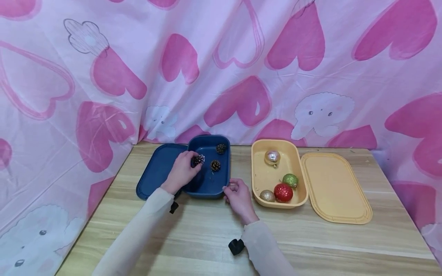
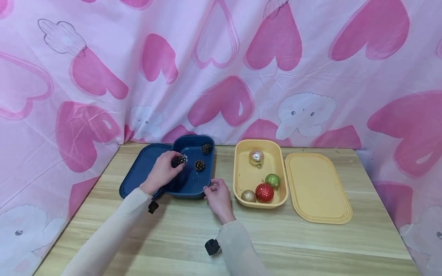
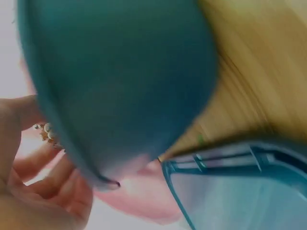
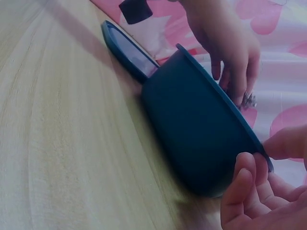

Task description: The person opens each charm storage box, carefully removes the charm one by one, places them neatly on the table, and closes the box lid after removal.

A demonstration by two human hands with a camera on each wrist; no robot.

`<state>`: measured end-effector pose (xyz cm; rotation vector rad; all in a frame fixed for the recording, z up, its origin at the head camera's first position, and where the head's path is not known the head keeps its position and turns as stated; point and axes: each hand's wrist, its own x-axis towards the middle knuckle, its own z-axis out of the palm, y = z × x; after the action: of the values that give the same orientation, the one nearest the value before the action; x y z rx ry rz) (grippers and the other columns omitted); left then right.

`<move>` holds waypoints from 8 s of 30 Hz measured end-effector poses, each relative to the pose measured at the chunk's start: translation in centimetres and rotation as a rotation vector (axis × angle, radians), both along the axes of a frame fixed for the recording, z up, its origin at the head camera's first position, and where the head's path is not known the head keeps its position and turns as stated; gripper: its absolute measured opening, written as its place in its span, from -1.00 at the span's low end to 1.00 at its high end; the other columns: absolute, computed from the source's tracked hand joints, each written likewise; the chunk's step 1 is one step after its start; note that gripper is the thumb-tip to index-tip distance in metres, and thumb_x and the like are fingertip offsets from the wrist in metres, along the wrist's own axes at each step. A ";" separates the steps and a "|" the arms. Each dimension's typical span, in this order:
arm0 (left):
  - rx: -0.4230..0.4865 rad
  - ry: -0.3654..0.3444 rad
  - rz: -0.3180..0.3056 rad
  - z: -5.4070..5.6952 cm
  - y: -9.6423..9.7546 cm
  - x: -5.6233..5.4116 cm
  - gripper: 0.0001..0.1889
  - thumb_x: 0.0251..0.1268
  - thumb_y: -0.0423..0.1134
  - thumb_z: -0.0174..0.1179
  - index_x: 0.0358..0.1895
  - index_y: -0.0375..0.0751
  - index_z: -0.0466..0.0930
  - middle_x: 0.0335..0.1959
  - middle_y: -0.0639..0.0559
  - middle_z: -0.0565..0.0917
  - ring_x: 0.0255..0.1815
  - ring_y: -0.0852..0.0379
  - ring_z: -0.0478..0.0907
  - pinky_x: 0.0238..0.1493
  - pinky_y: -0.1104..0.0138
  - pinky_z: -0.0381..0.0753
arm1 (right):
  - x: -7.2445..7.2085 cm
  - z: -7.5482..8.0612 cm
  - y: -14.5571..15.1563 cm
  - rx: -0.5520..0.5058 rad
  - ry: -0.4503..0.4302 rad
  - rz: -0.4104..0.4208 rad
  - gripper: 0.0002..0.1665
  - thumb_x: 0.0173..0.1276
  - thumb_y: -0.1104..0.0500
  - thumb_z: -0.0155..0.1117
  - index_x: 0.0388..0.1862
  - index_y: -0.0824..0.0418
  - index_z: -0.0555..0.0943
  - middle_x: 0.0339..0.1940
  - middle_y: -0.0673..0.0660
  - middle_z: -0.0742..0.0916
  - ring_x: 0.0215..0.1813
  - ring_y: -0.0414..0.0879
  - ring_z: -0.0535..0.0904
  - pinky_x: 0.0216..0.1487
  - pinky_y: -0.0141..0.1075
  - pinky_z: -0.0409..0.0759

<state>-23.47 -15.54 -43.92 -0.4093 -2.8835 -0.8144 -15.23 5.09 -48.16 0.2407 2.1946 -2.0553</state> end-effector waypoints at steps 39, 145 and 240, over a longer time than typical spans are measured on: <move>0.768 -0.558 0.073 2.9 -3.5 9.2 -0.58 0.25 -0.30 0.27 0.13 -0.43 0.49 -0.06 -0.07 0.65 -0.16 0.24 0.63 -0.04 0.36 0.64 | 0.1 0.2 0.0 -0.034 -0.001 0.004 -0.55 0.34 0.30 0.20 0.18 0.38 0.40 -0.24 0.27 0.71 -0.43 -0.08 0.61 -0.38 -0.31 0.60; 0.158 -0.376 -0.053 -3.9 1.5 12.4 -0.63 0.02 -0.04 0.43 -0.20 -0.21 0.62 -0.38 0.07 0.54 -0.35 0.17 0.39 -0.36 0.42 0.38 | -0.2 -0.1 0.1 -0.059 -0.026 -0.009 -0.56 0.29 0.31 0.23 0.14 0.36 0.43 -0.34 0.24 0.69 -0.45 -0.05 0.60 -0.42 -0.31 0.60; -0.100 -0.100 -0.162 -2.8 4.4 0.5 -0.38 0.28 -0.33 0.22 0.41 -0.26 0.26 0.46 -0.20 0.23 0.38 -0.17 0.34 0.35 0.00 0.39 | 0.5 2.4 0.2 -0.085 -0.036 0.024 -0.53 0.33 0.35 0.17 0.19 0.48 0.37 -0.24 0.43 0.68 -0.48 -0.13 0.56 -0.38 -0.26 0.59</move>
<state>-23.01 -11.13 -46.67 -0.6376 -3.0246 -0.7343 -14.72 5.25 -45.75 0.2398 2.0740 -2.1084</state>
